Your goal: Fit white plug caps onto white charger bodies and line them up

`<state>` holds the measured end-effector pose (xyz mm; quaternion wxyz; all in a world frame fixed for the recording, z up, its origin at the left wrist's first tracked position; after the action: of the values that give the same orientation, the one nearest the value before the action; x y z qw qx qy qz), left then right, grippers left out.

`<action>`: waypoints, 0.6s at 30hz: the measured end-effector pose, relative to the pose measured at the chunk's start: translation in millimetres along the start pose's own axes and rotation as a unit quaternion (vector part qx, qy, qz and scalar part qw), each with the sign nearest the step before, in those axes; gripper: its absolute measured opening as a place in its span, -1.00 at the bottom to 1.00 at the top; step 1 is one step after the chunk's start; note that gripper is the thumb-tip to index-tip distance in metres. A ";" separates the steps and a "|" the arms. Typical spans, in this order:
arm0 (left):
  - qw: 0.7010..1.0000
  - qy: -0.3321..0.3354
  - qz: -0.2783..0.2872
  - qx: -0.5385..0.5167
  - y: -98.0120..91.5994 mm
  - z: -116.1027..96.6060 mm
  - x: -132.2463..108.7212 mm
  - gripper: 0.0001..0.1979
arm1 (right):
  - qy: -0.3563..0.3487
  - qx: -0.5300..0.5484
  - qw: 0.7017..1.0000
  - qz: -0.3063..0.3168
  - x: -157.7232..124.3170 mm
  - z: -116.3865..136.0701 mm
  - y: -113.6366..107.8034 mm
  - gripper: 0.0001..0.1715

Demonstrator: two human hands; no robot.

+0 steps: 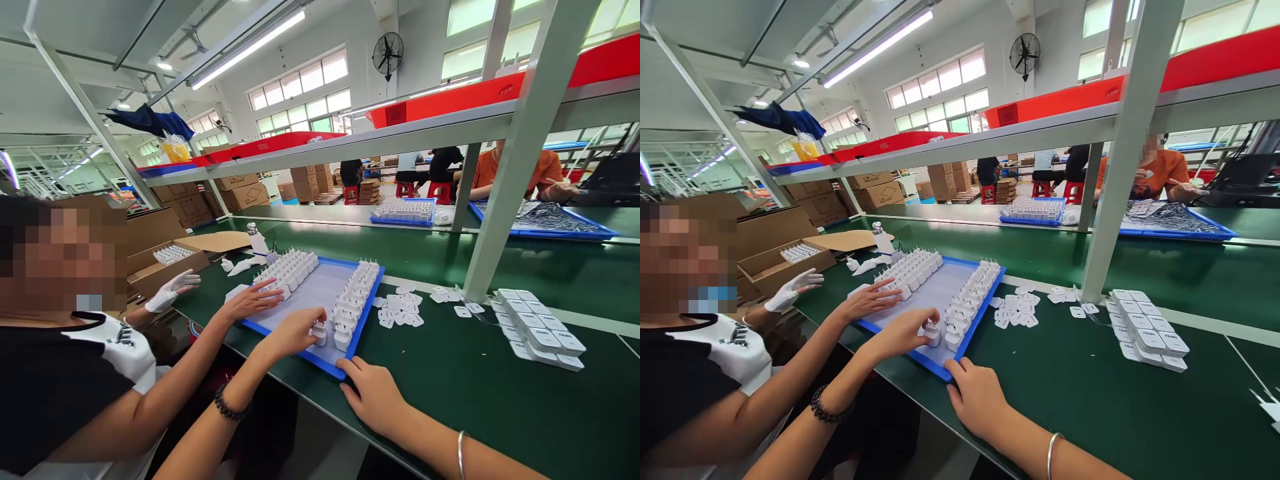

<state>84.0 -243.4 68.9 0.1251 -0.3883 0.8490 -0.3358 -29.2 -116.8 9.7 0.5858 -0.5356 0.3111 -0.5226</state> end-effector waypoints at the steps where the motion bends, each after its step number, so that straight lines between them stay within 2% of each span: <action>1: 1.000 0.008 -0.001 0.002 6.7 -4.3 -0.1 -0.66 | -0.002 -0.002 1.000 0.000 0.1 0.0 0.0 -0.56; 3: 1.000 0.023 -0.010 -0.003 17.7 -8.8 -0.5 -0.66 | -0.009 -0.006 1.000 -0.001 0.9 0.1 -0.1 -0.56; 6: 0.997 0.038 -0.055 -0.025 23.9 -4.4 -1.7 -0.56 | -0.018 -0.014 1.000 0.000 3.6 0.8 -2.7 -0.55; 9: 0.992 0.046 -0.098 -0.070 21.6 8.4 -0.2 -0.41 | -0.031 -0.030 0.999 0.009 4.6 2.1 -12.2 -0.50; 13: 0.986 0.049 -0.111 -0.114 12.9 27.1 9.4 -0.29 | -0.063 -0.048 0.997 0.025 -8.0 -4.8 -37.6 -0.31; 15: 0.984 0.065 -0.137 -0.096 7.5 31.3 8.3 -0.17 | -0.060 -0.050 0.997 -0.020 -23.1 -22.3 -62.2 -0.33; 16: 0.980 0.079 -0.170 -0.075 4.5 31.8 3.0 -0.18 | -0.029 -0.061 0.996 -0.059 -32.6 -39.5 -77.9 -0.37; 17: 0.974 0.085 -0.205 -0.052 4.2 32.9 -5.1 -0.19 | 0.021 -0.082 0.991 -0.103 -43.5 -62.5 -94.9 -0.41; 18: 0.968 0.086 -0.232 -0.035 8.4 34.8 -15.0 -0.23 | 0.113 -0.118 0.975 -0.151 -57.4 -94.0 -113.3 -0.44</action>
<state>105.7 -244.7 36.7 -0.0438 -0.5481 0.7547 -0.3579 -162.6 -77.4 84.6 0.3942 -0.5789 0.3504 -0.6219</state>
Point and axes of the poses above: each hand's wrist, its own x-axis towards the middle knuckle, its own y-axis out of the palm, z = x × y, the point moved 8 cm from there along x, towards the middle knuckle, and after that the axes turned 15 degrees about -x, right-handed, at the moved point
